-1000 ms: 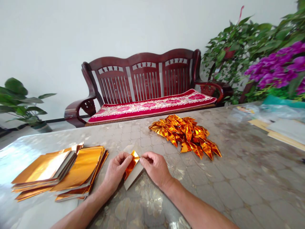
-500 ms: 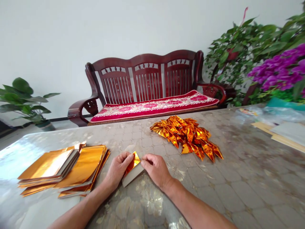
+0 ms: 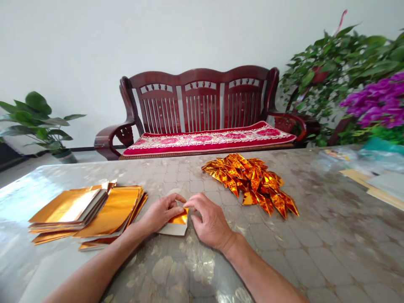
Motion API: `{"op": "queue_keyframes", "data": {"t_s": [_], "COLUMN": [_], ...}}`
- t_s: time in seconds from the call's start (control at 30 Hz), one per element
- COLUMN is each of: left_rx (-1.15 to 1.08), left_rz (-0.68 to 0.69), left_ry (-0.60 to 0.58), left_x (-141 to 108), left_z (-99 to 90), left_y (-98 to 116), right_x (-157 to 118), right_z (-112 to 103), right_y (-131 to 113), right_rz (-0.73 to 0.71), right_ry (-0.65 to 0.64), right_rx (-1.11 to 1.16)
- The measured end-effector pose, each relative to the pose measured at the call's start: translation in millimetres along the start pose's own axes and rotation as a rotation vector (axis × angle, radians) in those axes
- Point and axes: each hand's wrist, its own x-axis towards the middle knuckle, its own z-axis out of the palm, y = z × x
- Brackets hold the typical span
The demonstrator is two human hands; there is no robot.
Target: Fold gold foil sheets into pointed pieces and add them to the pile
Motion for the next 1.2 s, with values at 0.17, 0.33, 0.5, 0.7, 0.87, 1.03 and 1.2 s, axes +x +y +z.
{"op": "queue_keyframes", "data": {"t_s": [0.17,0.33,0.5,0.7,0.87,1.03,1.2], "left_rx": [0.090,0.208,0.352,0.424,0.563,0.631,0.569], "left_rz": [0.080,0.203,0.269,0.456,0.499,0.507,0.468], "left_ry": [-0.058,0.057,0.165,-0.165,-0.137,-0.136,-0.091], "left_x": [2,6,2,-11,-11,-6,-4], "left_z": [-1.1,-0.4,-12.5,-27.4,-20.3,-11.6,-4.9], "left_y": [0,-4,8,28,20,5,0], "right_x": [1,2,1,-1,-1,0,1], "right_z": [-1,1,2,2,1,0,-1], "right_y": [-2,-4,-4,-5,-4,-3,-1], "right_rz": [-0.150,-0.144,-0.118,-0.032,0.036,0.062,0.072], "right_ry": [-0.239,-0.277,-0.284,-0.224,-0.211,-0.213,-0.208], "right_rx": [-0.176,-0.249,-0.319,-0.418,-0.484,-0.492,-0.477]}}
